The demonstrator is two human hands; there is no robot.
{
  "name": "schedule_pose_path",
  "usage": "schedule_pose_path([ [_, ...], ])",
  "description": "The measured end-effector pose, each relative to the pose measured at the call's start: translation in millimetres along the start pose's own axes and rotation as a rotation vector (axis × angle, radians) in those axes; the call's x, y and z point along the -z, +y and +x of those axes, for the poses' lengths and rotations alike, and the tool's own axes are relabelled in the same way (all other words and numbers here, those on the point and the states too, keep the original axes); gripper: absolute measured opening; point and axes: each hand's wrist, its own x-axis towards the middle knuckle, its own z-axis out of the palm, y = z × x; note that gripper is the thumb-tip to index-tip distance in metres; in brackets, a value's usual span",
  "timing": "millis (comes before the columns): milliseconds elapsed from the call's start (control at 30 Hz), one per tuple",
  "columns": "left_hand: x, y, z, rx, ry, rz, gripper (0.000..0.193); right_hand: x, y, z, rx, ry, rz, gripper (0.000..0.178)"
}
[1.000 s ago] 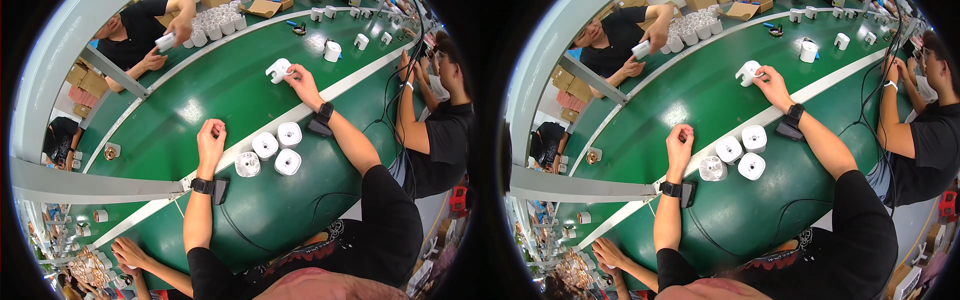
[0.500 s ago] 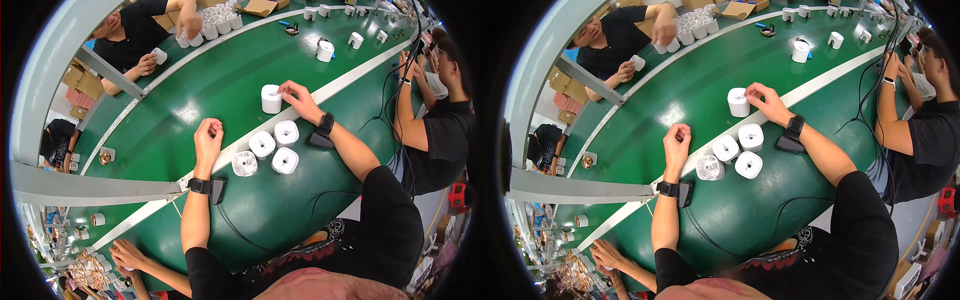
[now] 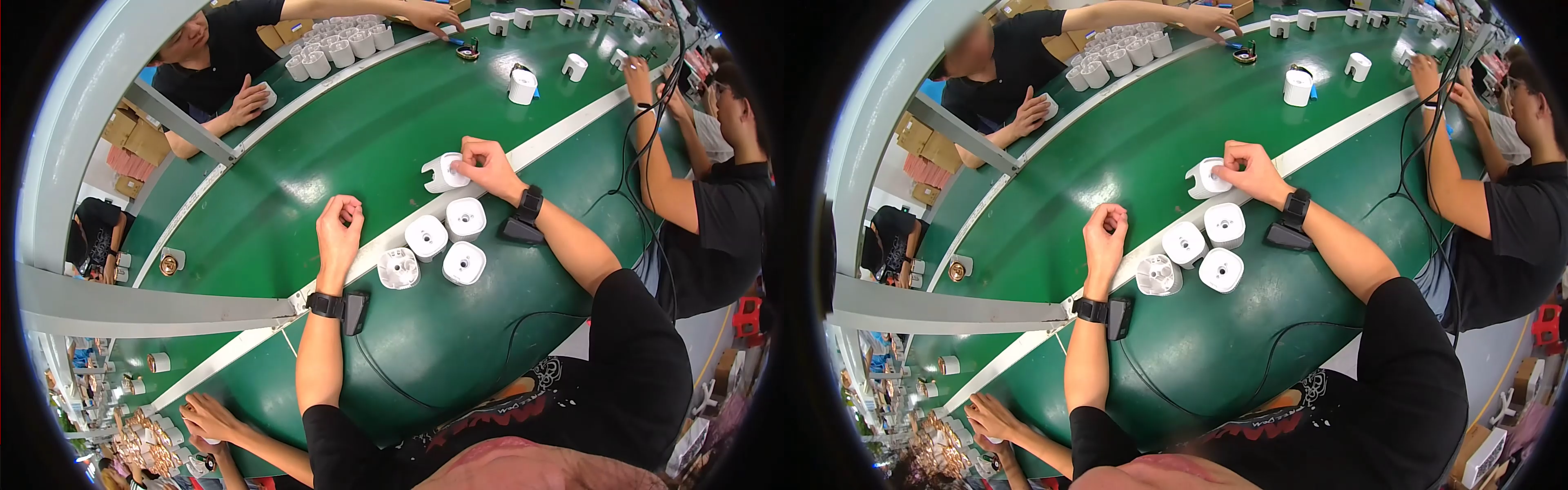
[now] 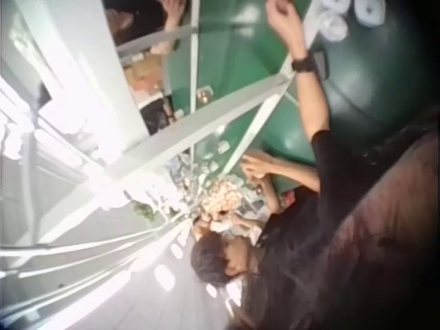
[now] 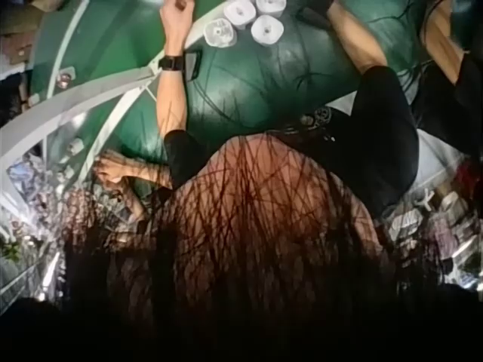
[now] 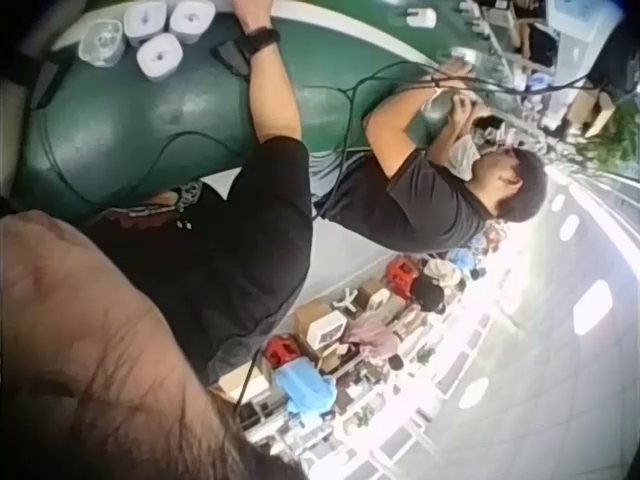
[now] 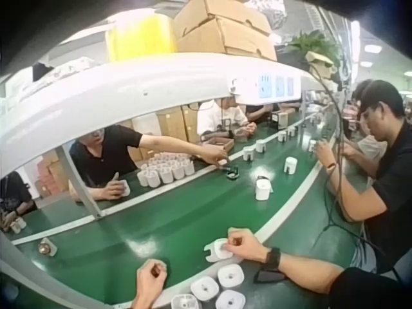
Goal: The person picks up a white plastic housing and a battery, then inserts the battery into the housing. They place a metal component onto the housing and press it into place by hand before setting the assembled unit down on the green work surface.
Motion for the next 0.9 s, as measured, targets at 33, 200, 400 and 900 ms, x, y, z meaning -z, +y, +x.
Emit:
schedule_pose_path([
  [33, 0, 0, 0, 0.003, 0.001, -0.002, 0.003, -1, -1, 0, 0.022, -0.003, -0.015, 0.025],
  [200, -1, 1, 0, 0.003, 0.002, 0.002, 0.003, -1, 7, 3, -0.223, -0.015, 0.244, 0.02],
  [400, 0, 0, -1, 0.006, 0.005, -0.003, 0.003, -7, 1, 7, -0.211, 0.005, 0.279, 0.018],
  [900, -2, -4, 0, 0.005, 0.004, 0.004, 0.003, 7, 29, 8, -0.203, 0.002, 0.291, 0.025],
])
